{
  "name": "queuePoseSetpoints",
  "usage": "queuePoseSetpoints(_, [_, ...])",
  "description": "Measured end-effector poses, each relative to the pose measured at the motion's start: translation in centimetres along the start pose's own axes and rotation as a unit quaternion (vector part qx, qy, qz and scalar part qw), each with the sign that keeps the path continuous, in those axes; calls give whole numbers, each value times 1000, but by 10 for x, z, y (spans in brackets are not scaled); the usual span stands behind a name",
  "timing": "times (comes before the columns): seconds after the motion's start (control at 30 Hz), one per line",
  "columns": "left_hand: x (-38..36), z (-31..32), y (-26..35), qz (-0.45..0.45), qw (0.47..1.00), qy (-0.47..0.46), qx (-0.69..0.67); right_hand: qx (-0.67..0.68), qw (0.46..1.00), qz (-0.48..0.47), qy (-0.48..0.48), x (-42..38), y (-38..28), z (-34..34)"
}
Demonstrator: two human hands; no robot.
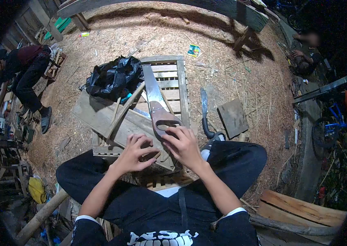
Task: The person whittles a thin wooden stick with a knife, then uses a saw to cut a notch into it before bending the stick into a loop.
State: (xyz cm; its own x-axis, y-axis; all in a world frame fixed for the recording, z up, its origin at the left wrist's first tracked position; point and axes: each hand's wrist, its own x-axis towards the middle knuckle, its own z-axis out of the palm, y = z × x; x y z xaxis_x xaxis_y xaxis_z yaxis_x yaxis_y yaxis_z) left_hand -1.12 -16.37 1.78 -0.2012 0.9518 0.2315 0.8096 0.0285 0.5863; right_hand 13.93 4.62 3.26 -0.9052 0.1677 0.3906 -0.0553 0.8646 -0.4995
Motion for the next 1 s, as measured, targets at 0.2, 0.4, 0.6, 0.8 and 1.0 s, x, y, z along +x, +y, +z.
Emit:
queuePoseSetpoints(0.2, [0,0,0,-1,1000,-5,1,2,1000,2,0,0,0,0])
queuePoseSetpoints(0.4, [0,2,-1,3,1000,0,4,2,1000,2,1,1,-1,-1])
queuePoseSetpoints(0.6, [3,-5,4,0,1000,-4,-7,-5,1000,1,3,2,-4,-1])
queuePoseSetpoints(0.8, [4,-10,1,-4,999,35,-17,-19,1000,-7,-1,12,-13,-1])
queuePoseSetpoints(1.0, [8,-32,-1,-17,996,91,3,-3,1000,-12,10,29,-18,4])
